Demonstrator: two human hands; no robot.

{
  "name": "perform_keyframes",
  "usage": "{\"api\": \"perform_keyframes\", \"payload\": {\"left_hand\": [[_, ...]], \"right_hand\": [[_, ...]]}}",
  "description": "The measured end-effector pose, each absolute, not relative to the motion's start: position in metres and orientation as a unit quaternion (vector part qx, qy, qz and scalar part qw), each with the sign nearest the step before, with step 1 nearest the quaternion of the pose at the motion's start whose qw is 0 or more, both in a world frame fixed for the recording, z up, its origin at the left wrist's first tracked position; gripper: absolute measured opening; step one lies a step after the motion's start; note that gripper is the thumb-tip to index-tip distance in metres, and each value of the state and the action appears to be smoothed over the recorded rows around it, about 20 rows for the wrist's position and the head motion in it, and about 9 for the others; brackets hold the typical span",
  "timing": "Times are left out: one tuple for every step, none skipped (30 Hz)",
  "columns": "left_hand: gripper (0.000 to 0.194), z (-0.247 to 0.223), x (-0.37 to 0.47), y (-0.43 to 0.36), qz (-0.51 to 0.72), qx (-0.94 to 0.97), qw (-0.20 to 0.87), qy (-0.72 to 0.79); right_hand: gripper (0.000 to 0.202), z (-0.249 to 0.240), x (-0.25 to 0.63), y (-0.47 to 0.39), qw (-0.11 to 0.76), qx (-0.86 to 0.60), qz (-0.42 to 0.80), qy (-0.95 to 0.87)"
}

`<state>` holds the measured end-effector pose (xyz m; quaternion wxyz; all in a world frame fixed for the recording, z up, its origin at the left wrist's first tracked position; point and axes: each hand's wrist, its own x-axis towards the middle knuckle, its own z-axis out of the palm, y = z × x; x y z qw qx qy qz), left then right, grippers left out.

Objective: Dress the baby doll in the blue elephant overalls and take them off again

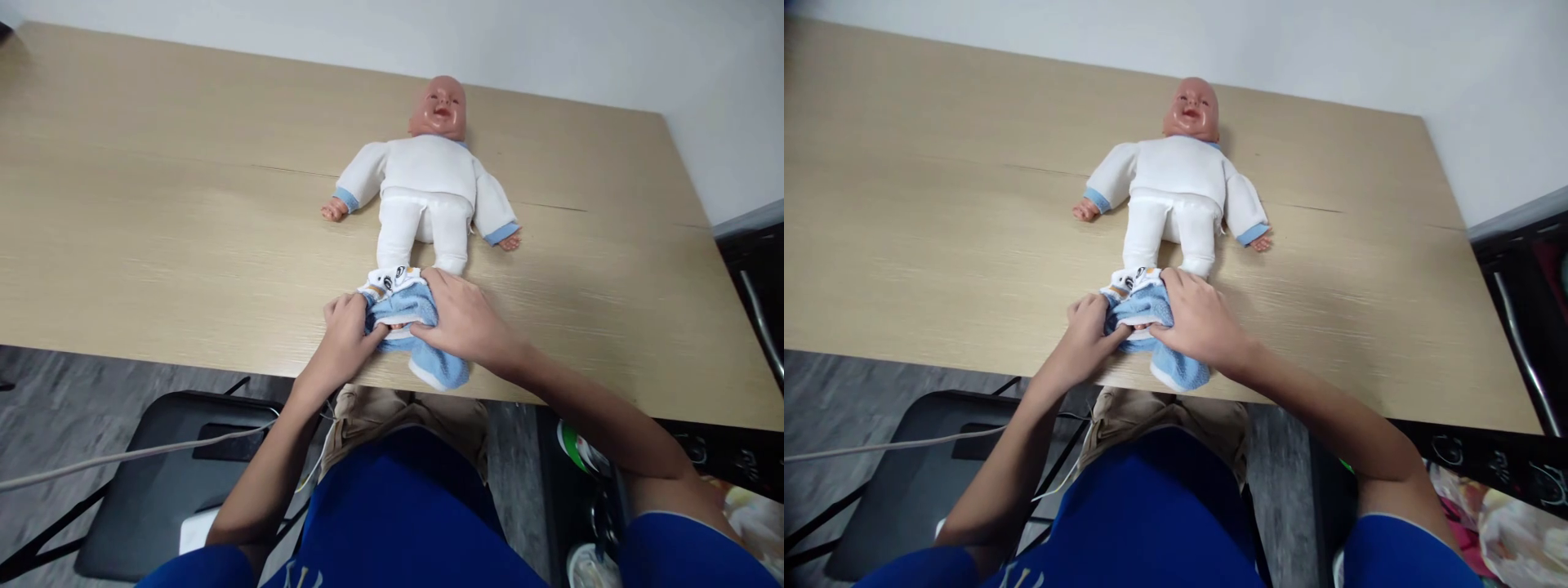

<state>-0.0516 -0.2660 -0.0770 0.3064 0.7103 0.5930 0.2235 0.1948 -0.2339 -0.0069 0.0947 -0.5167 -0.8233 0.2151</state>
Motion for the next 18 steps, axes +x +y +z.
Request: {"api": "perform_keyframes", "payload": {"left_hand": [[0.028,-0.080,-0.051,-0.267,0.230,0.711,0.305,0.591],[0.029,-0.082,-0.050,-0.268,0.238,0.710,0.304,0.589],[0.031,-0.084,-0.049,-0.269,0.249,0.707,0.303,0.588],[0.030,-0.086,-0.048,-0.270,0.262,0.703,0.307,0.586],[0.026,-0.088,-0.047,-0.271,0.279,0.696,0.315,0.582],[0.019,-0.090,-0.046,-0.272,0.301,0.687,0.331,0.573],[0.013,-0.092,-0.044,-0.272,0.330,0.675,0.351,0.558],[0.017,-0.094,-0.043,-0.271,0.364,0.661,0.373,0.539],[0.026,-0.096,-0.041,-0.270,0.399,0.646,0.393,0.518],[0.034,-0.098,-0.040,-0.268,0.430,0.633,0.406,0.499],[0.038,-0.100,-0.038,-0.266,0.454,0.623,0.410,0.487],[0.039,-0.101,-0.038,-0.262,0.468,0.617,0.408,0.484],[0.037,-0.102,-0.039,-0.258,0.472,0.615,0.403,0.486],[0.034,-0.102,-0.040,-0.253,0.470,0.616,0.400,0.490],[0.032,-0.100,-0.042,-0.248,0.464,0.620,0.399,0.491],[0.030,-0.096,-0.044,-0.242,0.456,0.627,0.401,0.488],[0.029,-0.091,-0.047,-0.236,0.447,0.634,0.406,0.483],[0.029,-0.084,-0.050,-0.230,0.435,0.641,0.415,0.477]], "right_hand": [[0.047,-0.008,0.195,-0.235,0.091,-0.519,0.210,-0.824],[0.051,-0.009,0.195,-0.236,0.087,-0.520,0.208,-0.824],[0.055,-0.010,0.195,-0.236,0.085,-0.520,0.210,-0.823],[0.060,-0.011,0.196,-0.236,0.086,-0.519,0.218,-0.822],[0.066,-0.012,0.198,-0.236,0.095,-0.518,0.230,-0.819],[0.071,-0.013,0.200,-0.235,0.109,-0.515,0.246,-0.814],[0.074,-0.015,0.202,-0.234,0.127,-0.512,0.265,-0.808],[0.075,-0.016,0.204,-0.234,0.146,-0.507,0.283,-0.801],[0.073,-0.018,0.207,-0.233,0.166,-0.503,0.300,-0.793],[0.070,-0.020,0.209,-0.232,0.185,-0.498,0.316,-0.786],[0.065,-0.022,0.211,-0.230,0.201,-0.493,0.329,-0.780],[0.060,-0.024,0.213,-0.227,0.215,-0.488,0.337,-0.776],[0.055,-0.026,0.216,-0.224,0.228,-0.482,0.339,-0.775],[0.051,-0.027,0.218,-0.219,0.240,-0.472,0.338,-0.778],[0.048,-0.028,0.220,-0.213,0.248,-0.458,0.337,-0.784],[0.044,-0.027,0.222,-0.206,0.253,-0.440,0.336,-0.794],[0.041,-0.026,0.225,-0.198,0.253,-0.420,0.336,-0.804],[0.038,-0.024,0.227,-0.191,0.248,-0.399,0.339,-0.815]]}}
